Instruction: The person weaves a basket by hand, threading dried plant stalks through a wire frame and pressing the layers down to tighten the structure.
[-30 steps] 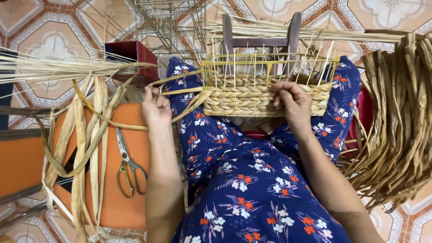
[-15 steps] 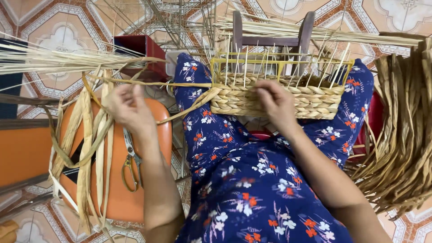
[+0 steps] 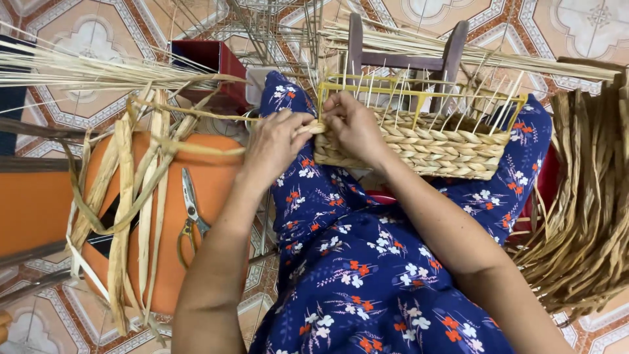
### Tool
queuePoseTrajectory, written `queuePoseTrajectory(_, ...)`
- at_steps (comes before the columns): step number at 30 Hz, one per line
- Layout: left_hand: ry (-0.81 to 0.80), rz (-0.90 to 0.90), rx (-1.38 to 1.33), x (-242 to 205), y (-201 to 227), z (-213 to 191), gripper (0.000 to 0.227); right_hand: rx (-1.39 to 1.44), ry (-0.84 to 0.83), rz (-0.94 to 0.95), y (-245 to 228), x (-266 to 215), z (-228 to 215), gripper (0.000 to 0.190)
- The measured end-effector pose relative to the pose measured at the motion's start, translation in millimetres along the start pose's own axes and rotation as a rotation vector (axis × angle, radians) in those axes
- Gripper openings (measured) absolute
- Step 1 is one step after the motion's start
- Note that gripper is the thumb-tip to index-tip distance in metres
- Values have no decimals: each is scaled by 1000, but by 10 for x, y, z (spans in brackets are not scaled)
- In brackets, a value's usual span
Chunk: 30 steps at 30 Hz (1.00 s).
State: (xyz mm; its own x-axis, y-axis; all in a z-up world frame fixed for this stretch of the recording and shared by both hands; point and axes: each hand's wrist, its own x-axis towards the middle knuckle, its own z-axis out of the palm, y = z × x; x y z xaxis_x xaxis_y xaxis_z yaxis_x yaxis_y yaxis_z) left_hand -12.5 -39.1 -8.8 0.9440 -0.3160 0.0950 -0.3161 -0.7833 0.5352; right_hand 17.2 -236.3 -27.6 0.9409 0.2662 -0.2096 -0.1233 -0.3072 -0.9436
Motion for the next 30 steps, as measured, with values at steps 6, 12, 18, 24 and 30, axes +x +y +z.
queuePoseTrajectory(6,-32,-42,119,353,-122,-26,14,93,-42,-110,217,42,-7,10)
queuePoseTrajectory(12,-382,-333,-27,563,-176,51,14,-237,20,-110,39,-49,167,17)
queuePoseTrajectory(18,-90,-123,68,317,-27,-1,17,-446,223,-160,-90,-194,212,17)
queuePoseTrajectory(24,521,80,-224,-237,272,-90,11,-292,337,-103,-387,-383,-453,10)
queuePoseTrajectory(30,717,-1,2,-579,434,-59,8,177,358,-369,-376,-1058,-1302,19)
